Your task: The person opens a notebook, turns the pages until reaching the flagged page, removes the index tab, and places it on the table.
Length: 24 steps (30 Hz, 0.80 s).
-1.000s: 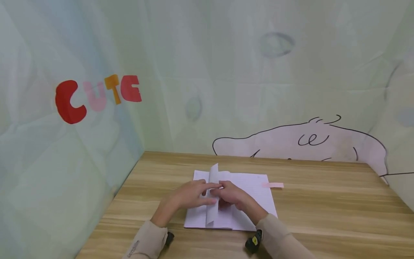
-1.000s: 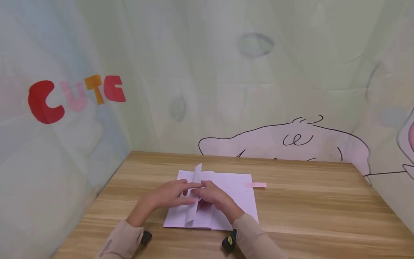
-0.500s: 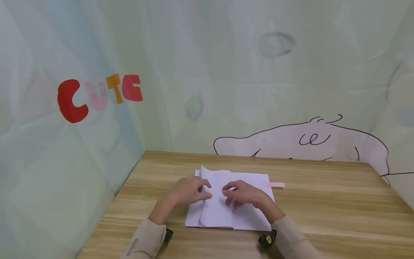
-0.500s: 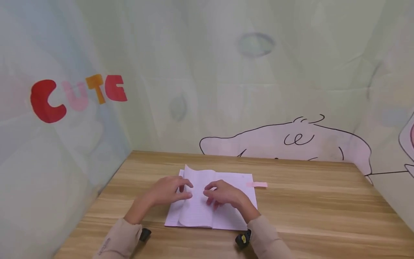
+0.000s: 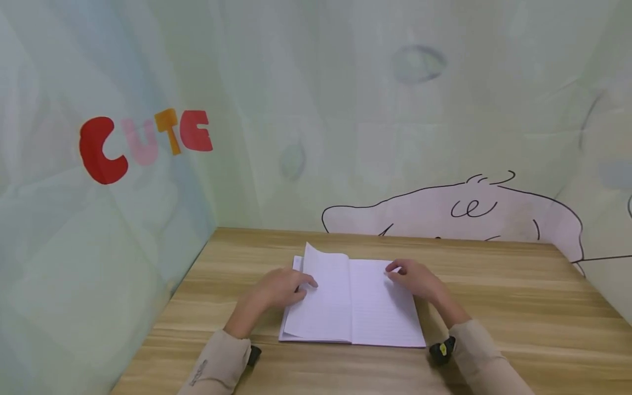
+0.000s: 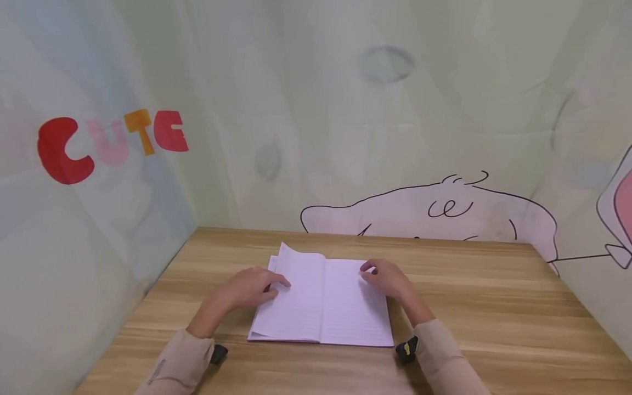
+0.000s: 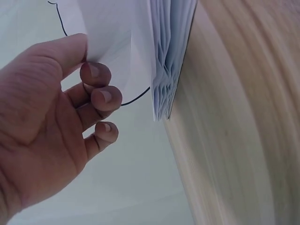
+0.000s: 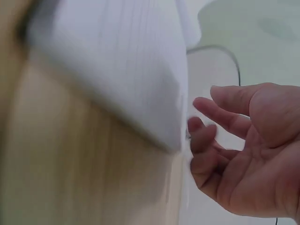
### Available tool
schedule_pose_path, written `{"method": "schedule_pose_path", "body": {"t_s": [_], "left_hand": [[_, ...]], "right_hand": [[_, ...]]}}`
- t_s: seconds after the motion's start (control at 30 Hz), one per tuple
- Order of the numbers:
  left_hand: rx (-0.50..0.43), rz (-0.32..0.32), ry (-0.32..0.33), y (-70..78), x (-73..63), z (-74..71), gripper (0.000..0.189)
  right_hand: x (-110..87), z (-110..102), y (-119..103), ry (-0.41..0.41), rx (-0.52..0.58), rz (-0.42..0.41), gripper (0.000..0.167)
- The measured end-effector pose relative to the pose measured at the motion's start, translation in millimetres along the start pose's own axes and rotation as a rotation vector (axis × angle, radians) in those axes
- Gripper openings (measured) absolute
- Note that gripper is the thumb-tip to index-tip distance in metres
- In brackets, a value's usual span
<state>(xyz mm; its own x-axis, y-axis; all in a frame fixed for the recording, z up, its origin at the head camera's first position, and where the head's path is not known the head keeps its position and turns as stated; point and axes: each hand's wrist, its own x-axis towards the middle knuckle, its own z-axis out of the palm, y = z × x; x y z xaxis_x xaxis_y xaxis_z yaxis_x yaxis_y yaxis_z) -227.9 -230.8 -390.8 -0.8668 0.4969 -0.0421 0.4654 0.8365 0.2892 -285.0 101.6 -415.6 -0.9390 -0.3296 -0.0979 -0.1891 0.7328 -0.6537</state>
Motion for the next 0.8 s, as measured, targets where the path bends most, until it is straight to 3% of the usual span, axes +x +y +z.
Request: {"method": "schedule_pose_path", "body": {"t_s": [0.33,0.8], "left_hand": [[-0.013,-0.063,-0.070,-3.2,-3.8,8.7,0.031],[-0.111,-0.164,-0.171,-5.3,-3.4,5.7,0.039]], "right_hand": [[8.5,-5,25,0.055,-0.112,0.020,0.011],[11.8,-10,16,0.070,-0.222,0.077,0.018]]}}
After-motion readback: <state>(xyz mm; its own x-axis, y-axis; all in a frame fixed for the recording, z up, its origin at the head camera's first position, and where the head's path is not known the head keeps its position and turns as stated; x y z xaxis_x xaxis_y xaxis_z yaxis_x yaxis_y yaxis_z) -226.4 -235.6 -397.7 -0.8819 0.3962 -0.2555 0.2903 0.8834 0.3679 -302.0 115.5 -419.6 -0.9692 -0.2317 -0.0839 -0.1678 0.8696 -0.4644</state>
